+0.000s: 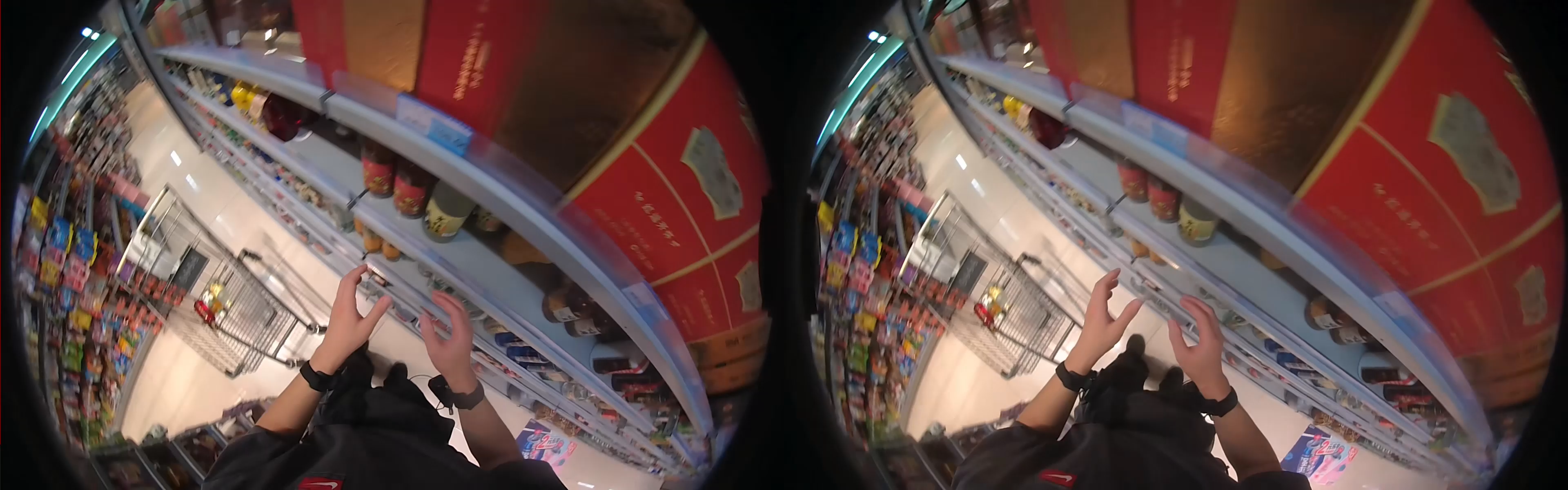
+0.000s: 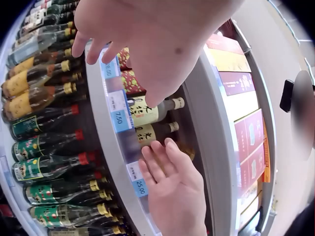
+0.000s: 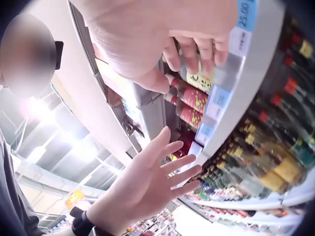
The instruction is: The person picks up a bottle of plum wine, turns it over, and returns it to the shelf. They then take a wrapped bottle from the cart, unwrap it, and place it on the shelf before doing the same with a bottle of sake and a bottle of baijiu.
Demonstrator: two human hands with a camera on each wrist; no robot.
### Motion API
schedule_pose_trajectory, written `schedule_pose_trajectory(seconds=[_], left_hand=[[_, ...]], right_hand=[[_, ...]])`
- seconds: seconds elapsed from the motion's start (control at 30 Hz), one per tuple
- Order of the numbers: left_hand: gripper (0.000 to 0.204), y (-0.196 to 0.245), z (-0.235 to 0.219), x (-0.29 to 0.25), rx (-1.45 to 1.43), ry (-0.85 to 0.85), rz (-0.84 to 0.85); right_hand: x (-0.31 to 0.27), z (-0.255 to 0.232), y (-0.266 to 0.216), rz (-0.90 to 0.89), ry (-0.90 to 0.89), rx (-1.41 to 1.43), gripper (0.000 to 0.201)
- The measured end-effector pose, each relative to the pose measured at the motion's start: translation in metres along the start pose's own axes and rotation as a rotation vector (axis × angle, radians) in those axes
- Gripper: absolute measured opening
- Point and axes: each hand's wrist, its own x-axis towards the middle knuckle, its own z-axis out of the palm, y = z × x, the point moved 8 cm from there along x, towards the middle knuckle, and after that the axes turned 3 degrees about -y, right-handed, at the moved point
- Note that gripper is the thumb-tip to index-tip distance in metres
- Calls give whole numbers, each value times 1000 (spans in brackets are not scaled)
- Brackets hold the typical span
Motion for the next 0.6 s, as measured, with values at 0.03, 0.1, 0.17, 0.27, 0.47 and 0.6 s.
schedule_pose_trajectory(seconds=[0.03,0.1,0.17,0.27,0.47,0.6], left_hand=[[70,-5,-5,-12,19,28,-40],[68,-15,-17,-36,-41,73,-158],[65,-18,-39,-56,-25,132,-204],[62,-28,-72,-84,24,153,-261],[63,-68,-151,-153,49,288,-353],[67,-99,-207,-202,21,347,-437]], right_hand=[[-9,14,-1,18,-60,55,37],[-25,44,-3,47,-164,116,35],[-44,79,2,80,-305,242,36],[-65,125,-17,68,-521,315,33],[-98,217,-70,-8,-862,369,30],[-126,288,-106,-20,-1047,369,29]])
